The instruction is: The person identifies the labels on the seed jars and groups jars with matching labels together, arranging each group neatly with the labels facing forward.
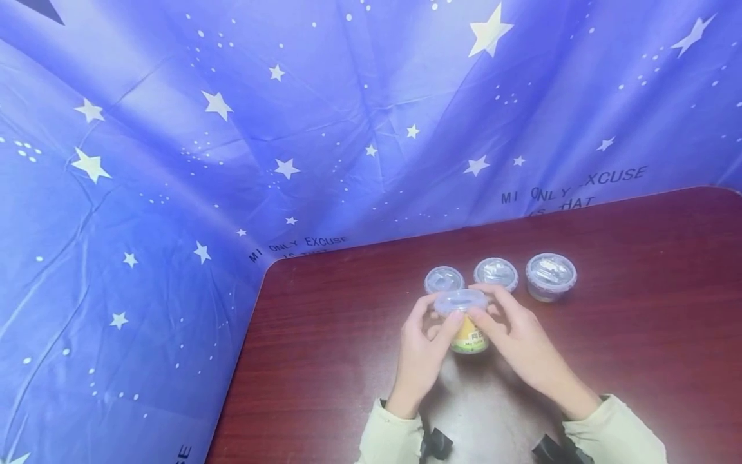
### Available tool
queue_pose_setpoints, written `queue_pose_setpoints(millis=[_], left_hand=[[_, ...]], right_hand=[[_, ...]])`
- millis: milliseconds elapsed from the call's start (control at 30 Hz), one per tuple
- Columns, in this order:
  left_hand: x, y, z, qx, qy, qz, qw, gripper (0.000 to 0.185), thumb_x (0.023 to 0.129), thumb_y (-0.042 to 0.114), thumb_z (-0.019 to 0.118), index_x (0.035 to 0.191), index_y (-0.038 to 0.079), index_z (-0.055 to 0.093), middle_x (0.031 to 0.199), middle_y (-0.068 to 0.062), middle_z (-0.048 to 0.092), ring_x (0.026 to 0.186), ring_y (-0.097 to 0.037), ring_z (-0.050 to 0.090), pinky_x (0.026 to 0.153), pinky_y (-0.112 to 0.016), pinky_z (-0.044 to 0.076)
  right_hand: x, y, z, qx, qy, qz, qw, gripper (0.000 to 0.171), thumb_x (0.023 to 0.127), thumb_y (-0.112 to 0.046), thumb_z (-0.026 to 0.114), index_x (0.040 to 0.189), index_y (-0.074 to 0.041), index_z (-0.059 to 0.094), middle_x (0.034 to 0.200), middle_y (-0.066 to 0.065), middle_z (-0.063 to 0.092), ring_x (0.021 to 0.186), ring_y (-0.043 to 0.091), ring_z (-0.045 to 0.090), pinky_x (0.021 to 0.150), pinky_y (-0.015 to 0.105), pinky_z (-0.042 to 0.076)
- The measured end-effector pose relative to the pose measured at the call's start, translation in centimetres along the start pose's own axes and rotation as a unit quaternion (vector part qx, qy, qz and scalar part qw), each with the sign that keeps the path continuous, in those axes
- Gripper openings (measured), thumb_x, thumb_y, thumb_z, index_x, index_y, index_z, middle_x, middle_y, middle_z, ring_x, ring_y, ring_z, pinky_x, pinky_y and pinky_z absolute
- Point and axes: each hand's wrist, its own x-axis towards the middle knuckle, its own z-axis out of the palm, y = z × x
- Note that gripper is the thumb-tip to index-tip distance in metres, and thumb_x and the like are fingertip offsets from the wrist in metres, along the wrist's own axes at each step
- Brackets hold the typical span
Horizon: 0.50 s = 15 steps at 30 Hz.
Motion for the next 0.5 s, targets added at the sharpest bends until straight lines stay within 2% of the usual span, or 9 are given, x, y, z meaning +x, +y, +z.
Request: queue_pose_setpoints(millis=[133,233,367,500], left_hand=[[0.09,-0.05,-0.12,-0.002,-0.005,-0.001,1.0,0.037,0.094,0.021,0.066,0.127,0.008,0.06,0.105,-0.013,0.066,0.083,-0.011,0.068,0.076,-0.029,0.061],[0.25,-0.17,-0.33,-0.001,-0.008,-0.006,0.9999,0.037,0.095,0.021,0.064,0.128,0.007,0.06,0.11,-0.014,0.067,0.09,-0.011,0.068,0.082,-0.028,0.059],[0.46,-0.3,-0.67,-0.015,-0.015,-0.014,0.9997,0.036,0.096,0.021,0.061,0.13,0.006,0.059,0.116,-0.016,0.067,0.101,-0.014,0.067,0.089,-0.028,0.056],[0.51,-0.4,-0.92,-0.028,-0.025,-0.024,0.999,0.036,0.097,0.024,0.06,0.131,0.01,0.061,0.12,-0.012,0.067,0.106,-0.015,0.066,0.095,-0.031,0.054]], right_hand=[[0.04,0.19,-0.1,0.003,-0.006,-0.004,1.0,0.038,0.102,-0.022,0.057,0.138,-0.013,0.051,0.11,0.01,0.072,0.099,0.015,0.069,0.086,0.03,0.057],[0.13,0.34,-0.17,0.015,-0.011,-0.01,1.0,0.037,0.102,-0.02,0.055,0.138,-0.01,0.05,0.107,0.009,0.071,0.095,0.008,0.067,0.082,0.026,0.057],[0.2,0.41,-0.25,0.039,-0.021,-0.015,0.999,0.036,0.104,-0.018,0.051,0.138,-0.008,0.049,0.108,0.009,0.069,0.093,0.004,0.065,0.08,0.026,0.059],[0.2,0.4,-0.37,0.048,-0.027,-0.018,0.998,0.033,0.105,-0.018,0.048,0.137,-0.01,0.051,0.113,0.01,0.068,0.094,0.004,0.066,0.081,0.03,0.059]])
